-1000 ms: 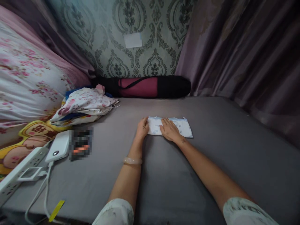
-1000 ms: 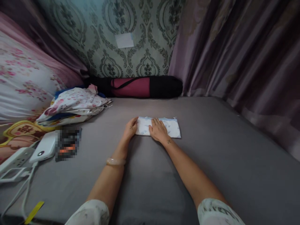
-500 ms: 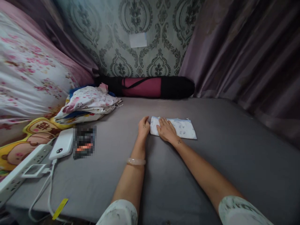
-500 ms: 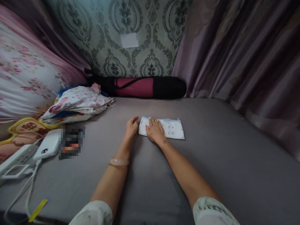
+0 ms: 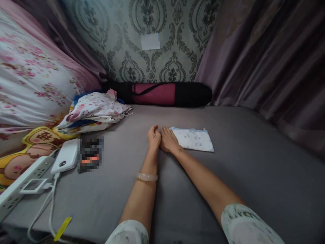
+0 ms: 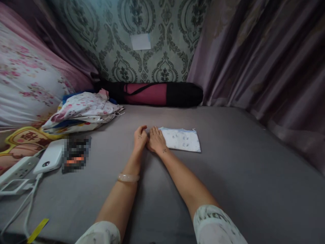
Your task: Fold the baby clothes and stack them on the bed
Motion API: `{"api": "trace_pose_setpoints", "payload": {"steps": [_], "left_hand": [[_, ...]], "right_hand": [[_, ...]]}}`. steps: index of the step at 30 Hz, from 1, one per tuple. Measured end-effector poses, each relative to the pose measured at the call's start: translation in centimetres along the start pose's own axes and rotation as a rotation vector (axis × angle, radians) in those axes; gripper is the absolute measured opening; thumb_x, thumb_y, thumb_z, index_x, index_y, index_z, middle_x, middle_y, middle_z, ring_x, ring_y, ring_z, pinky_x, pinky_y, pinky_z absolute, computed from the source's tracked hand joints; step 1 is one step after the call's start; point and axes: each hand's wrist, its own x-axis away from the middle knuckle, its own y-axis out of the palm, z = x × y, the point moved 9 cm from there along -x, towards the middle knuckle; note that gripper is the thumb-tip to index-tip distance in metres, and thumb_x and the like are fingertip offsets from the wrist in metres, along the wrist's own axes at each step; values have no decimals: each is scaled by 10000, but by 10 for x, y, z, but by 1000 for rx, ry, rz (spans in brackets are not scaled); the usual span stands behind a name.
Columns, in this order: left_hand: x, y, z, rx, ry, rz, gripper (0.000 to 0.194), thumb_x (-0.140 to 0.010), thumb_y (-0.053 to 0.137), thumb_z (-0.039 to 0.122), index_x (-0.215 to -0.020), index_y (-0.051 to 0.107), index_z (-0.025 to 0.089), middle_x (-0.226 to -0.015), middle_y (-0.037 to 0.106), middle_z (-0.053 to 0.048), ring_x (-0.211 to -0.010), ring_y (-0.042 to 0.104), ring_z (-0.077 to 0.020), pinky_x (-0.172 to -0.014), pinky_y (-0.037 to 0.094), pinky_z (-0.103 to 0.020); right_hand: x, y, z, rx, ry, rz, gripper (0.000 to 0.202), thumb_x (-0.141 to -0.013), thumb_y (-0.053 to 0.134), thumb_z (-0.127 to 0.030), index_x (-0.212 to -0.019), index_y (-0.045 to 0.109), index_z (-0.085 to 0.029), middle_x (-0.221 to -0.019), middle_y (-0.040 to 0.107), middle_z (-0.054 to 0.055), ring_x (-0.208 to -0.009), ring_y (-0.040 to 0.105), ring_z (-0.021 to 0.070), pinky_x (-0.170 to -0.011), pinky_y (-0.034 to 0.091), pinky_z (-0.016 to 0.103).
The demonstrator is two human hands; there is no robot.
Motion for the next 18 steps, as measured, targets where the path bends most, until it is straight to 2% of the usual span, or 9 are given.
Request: {"api": "trace_pose_setpoints", "payload": {"steps": [7,9,11,15,18], "left_hand": [[2,2,6,-22,35,-4,408,-852,364,125,-1145,648,136,-1147,691,-109,-1110,616,-203,-1021,457,-352],[3,2,11,-27,67,5,377,-861,380,135,-1122,652,147,-1133,697,-104,-1096,623,-205,-1003,468,-358],[5,2,17,-36,108,15,352,-876,385,146,-1111,648,137,-1117,701,-113,-1078,633,-212,-985,479,-365],[13,15,39,-80,276,-19,338,-916,383,173,-1159,614,125,-1171,674,-142,-1133,611,-222,-1002,462,-381],[30,35,64,-199,471,-88,338,-926,412,187,-1219,578,156,-1270,626,-129,-1298,487,-243,-1082,380,-436]], "right_hand": [[0,6,1,-10,-26,-48,647,-903,368,-286,-1465,306,29,-1558,244,197,-1451,172,298,-1169,160,415],[0,1,5,-89,-7,-65,622,-930,318,-280,-1477,290,15,-1563,241,183,-1453,177,276,-1171,166,400],[3,-10,12,-167,16,-30,589,-965,236,-282,-1486,287,-13,-1564,253,162,-1453,187,250,-1174,160,400],[28,-33,45,-183,108,71,560,-988,206,-327,-1490,320,-105,-1561,278,123,-1452,182,271,-1169,92,509],[53,-37,80,-124,198,58,552,-988,219,-339,-1501,310,-158,-1568,268,99,-1456,153,300,-1149,59,577]]}}
